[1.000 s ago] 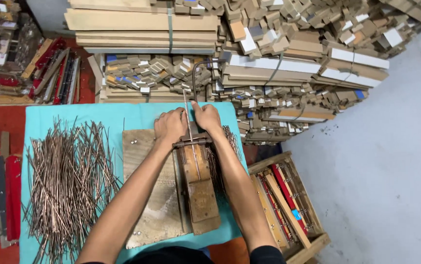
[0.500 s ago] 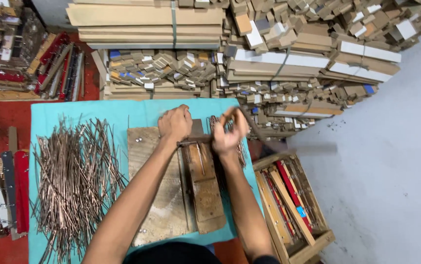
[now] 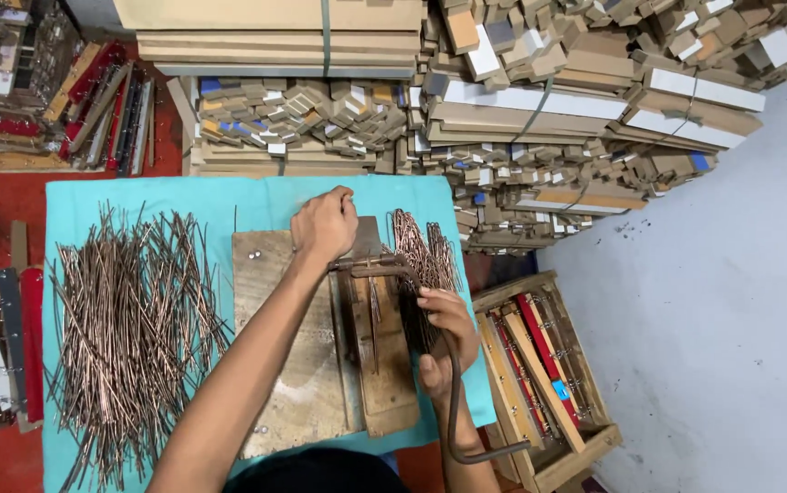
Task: Cutting thin metal rods to length using a manual cutting tool on a workbench
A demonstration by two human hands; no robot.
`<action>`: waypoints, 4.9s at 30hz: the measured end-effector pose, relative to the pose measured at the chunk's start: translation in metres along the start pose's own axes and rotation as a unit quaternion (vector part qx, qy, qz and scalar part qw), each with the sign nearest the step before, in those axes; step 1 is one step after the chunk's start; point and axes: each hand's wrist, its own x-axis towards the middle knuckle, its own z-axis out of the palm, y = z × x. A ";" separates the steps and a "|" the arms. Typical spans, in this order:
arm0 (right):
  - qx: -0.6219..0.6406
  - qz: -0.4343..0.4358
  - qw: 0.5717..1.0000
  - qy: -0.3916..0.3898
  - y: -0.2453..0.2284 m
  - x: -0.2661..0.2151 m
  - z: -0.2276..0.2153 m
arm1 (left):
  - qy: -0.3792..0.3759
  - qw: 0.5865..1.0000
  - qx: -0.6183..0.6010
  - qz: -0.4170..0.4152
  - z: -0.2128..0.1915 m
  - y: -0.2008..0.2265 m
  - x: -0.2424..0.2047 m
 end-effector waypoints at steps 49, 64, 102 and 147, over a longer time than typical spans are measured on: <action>0.132 0.458 0.854 -0.209 0.145 0.041 0.051 | 0.041 0.997 -0.045 0.037 -0.016 0.002 -0.014; 0.014 0.623 0.736 -0.263 0.103 0.051 0.043 | 0.237 0.914 -0.232 0.236 -0.020 -0.018 -0.047; 0.351 0.534 0.763 -0.095 0.146 0.030 0.032 | 0.044 0.940 -0.125 0.315 -0.042 -0.031 -0.103; -0.175 0.297 0.923 -0.171 0.032 0.013 -0.020 | 0.197 0.945 -0.232 0.121 -0.060 -0.071 -0.115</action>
